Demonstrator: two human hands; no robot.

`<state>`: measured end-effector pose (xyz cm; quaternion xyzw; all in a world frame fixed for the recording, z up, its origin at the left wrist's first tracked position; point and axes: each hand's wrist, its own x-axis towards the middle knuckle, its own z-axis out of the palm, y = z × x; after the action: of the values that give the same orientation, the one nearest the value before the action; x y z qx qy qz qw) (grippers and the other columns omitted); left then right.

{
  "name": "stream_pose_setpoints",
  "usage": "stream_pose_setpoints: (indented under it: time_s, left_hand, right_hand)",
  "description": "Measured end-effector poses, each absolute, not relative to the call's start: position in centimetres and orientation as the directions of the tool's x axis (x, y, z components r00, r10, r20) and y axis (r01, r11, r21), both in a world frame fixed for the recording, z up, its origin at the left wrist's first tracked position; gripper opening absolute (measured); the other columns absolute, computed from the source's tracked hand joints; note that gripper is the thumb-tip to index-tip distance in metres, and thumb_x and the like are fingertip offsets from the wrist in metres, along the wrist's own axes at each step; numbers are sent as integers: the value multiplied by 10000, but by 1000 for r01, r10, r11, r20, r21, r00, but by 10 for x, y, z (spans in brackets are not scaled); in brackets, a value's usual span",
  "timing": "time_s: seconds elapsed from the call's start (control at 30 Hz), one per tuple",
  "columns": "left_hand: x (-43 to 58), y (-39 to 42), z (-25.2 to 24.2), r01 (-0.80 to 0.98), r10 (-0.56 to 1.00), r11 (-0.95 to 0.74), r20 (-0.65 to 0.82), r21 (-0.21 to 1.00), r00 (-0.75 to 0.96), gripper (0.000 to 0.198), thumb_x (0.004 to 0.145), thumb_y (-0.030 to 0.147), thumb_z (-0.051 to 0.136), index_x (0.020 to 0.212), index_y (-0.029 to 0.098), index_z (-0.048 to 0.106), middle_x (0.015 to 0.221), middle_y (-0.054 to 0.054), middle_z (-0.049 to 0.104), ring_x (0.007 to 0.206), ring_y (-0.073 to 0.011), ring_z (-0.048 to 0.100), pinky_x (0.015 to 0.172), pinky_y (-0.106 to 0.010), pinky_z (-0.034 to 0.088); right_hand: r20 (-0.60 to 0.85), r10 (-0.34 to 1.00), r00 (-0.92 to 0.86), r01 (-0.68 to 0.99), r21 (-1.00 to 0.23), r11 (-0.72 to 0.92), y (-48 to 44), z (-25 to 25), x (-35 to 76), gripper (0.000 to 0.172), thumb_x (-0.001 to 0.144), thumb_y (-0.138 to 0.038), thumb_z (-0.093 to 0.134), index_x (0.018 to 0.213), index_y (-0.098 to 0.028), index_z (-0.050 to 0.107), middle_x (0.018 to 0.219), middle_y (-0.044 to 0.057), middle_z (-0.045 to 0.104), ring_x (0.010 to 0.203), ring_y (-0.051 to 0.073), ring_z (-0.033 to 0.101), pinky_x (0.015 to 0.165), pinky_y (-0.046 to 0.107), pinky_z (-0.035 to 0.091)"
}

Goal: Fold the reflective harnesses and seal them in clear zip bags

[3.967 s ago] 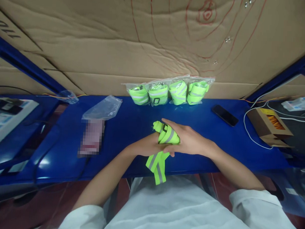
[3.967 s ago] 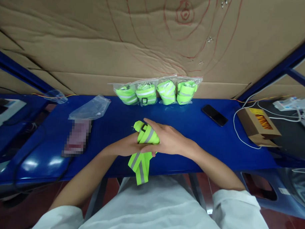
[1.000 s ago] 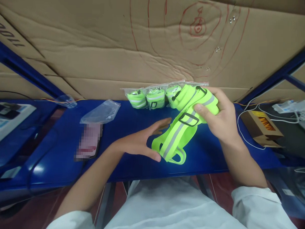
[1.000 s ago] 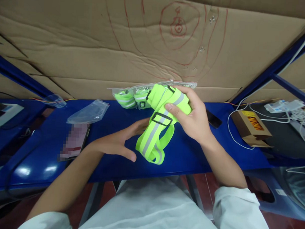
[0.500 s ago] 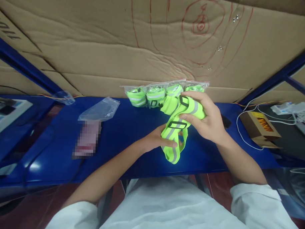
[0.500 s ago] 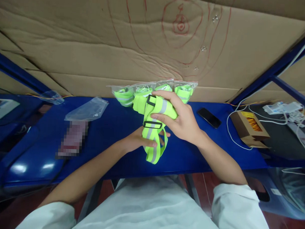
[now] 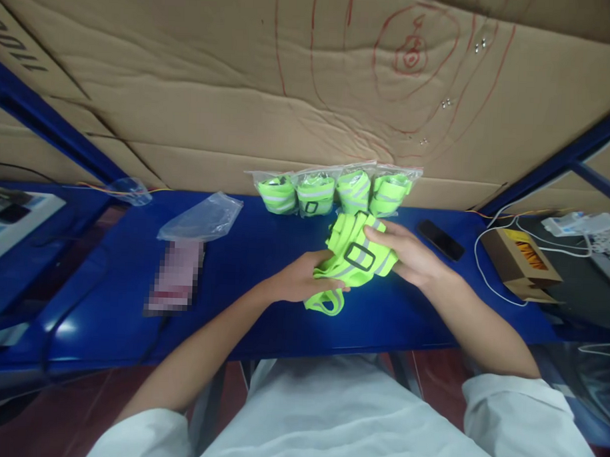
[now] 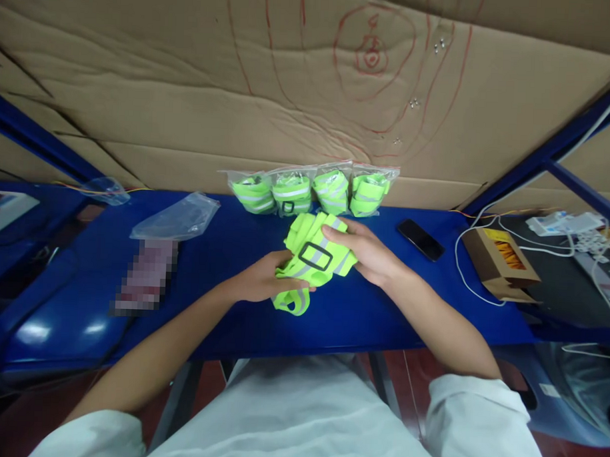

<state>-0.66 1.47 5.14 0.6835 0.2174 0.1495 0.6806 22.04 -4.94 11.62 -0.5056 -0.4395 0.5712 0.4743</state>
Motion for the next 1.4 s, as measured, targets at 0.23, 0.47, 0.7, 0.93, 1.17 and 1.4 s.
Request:
stream_pose_setpoints:
  time_s: [0.23,0.47,0.7,0.93,1.17,1.4]
  left_hand:
    - [-11,16,47,38,387,-136,18,990,922,358,839,441,830,986,116,801,1000,-96,825,948,-253,776,819,-281,590]
    - [-14,14,47,66,416,105,-104,992,904,420,813,429,853,1077,106,804,1052,-126,822,906,-239,780,795,-296,612]
    - [-8,11,46,73,563,10,-66,997,824,354,792,437,837,939,116,809,895,-43,807,804,-207,741,663,-238,542]
    - [-7,12,48,87,664,217,-212,972,717,429,655,461,942,899,134,808,834,-38,794,737,-183,722,678,-255,561]
    - [-8,11,42,155,508,288,-288,945,812,467,635,452,969,956,147,820,886,-82,816,824,-229,760,733,-287,588]
    - [-9,13,35,154,467,182,-224,971,856,537,704,512,914,1075,146,784,999,-86,806,880,-232,744,763,-300,577]
  right_hand:
    - [-386,895,-223,-180,-886,-427,-53,88,212,466,854,-563,797,1144,-199,785,1098,99,820,940,265,792,860,376,634]
    - [12,1000,24,320,-947,3,-50,77,207,470,969,-631,639,1252,-272,744,1268,46,758,1129,225,720,974,350,571]
    - [8,970,-244,520,-843,138,-56,88,209,796,822,-667,789,1475,-254,598,1425,86,697,1270,323,677,1069,442,538]
    - [111,994,-1,451,-887,99,-50,74,197,462,840,-560,812,1145,-224,726,1042,38,779,939,263,712,818,369,568]
    - [126,988,84,250,-963,102,-49,81,196,479,805,-549,853,1147,-229,751,1097,38,798,1010,273,737,883,384,589]
    - [-208,978,32,-213,-957,-196,-48,80,192,483,696,-479,939,1071,-206,802,1090,78,828,1020,321,783,972,455,611]
